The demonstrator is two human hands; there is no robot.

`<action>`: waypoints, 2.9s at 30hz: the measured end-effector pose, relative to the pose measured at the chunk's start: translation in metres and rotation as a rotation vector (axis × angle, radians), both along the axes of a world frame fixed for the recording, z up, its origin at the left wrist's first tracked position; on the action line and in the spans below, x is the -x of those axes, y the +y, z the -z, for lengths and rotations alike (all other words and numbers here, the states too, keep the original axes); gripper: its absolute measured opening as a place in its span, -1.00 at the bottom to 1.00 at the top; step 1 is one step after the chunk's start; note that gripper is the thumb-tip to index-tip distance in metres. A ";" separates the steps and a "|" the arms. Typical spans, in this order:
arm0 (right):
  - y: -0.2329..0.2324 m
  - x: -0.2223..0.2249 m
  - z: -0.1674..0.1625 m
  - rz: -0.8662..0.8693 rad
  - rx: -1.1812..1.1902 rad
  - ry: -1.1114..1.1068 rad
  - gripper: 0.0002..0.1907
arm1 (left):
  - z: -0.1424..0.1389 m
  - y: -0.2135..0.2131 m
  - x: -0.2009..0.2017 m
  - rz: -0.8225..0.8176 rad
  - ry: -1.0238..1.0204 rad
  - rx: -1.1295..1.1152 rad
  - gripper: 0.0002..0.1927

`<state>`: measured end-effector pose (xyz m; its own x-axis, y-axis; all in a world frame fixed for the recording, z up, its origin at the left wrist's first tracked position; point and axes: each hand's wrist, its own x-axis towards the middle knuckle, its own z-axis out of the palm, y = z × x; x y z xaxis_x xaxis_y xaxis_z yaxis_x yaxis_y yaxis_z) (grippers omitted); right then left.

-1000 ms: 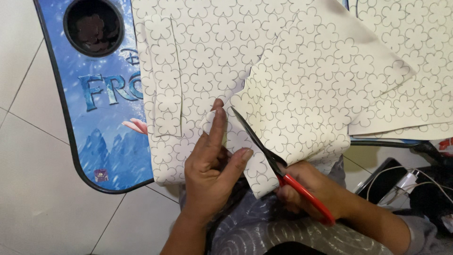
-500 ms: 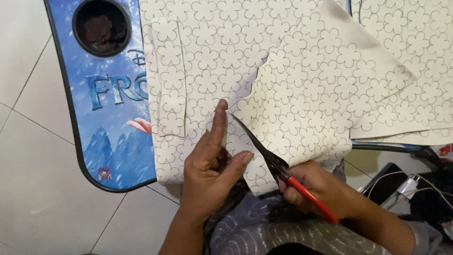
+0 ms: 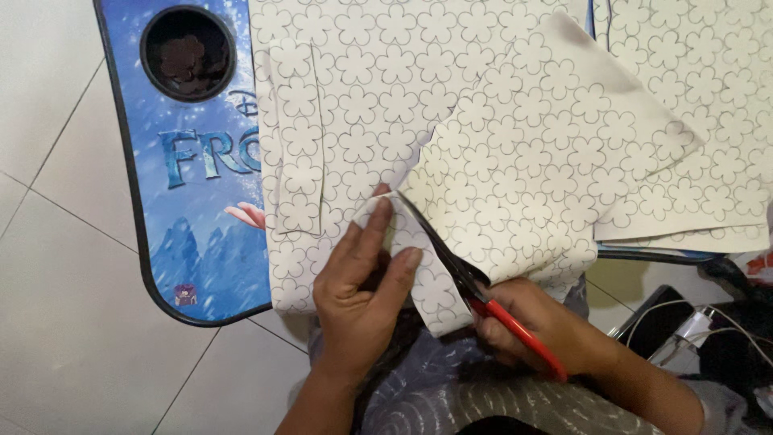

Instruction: The person uses red-handled scissors to cut a stack of white paper sheets printed with a repeating flower pattern. They hold the stack with the left hand and cut along the edges, separating individual sheets and trimming them into smaller pieces.

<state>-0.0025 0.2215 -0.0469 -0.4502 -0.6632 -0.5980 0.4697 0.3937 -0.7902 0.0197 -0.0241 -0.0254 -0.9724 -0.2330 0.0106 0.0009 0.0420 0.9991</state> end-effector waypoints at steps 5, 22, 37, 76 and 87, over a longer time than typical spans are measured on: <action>-0.005 0.006 -0.007 -0.024 0.144 0.050 -0.50 | -0.003 -0.001 -0.001 0.028 -0.022 -0.019 -0.34; -0.027 0.016 -0.017 -0.039 0.127 0.327 -0.28 | -0.005 -0.007 0.000 0.073 0.068 0.125 -0.22; -0.029 0.011 -0.010 0.041 0.022 -0.027 -0.34 | -0.002 -0.010 0.002 0.050 -0.010 0.025 -0.29; 0.080 -0.017 -0.032 -0.046 -0.008 0.085 -0.14 | -0.013 0.044 0.000 0.211 -0.385 0.072 -0.22; 0.103 -0.035 -0.020 -0.016 -0.110 -0.012 -0.16 | -0.013 0.035 0.007 0.158 -0.363 0.218 -0.30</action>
<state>0.0320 0.3241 -0.0273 -0.4327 -0.6001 -0.6728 0.4716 0.4853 -0.7362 0.0124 0.0105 -0.0123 -0.9457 -0.1111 -0.3055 -0.3248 0.2789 0.9037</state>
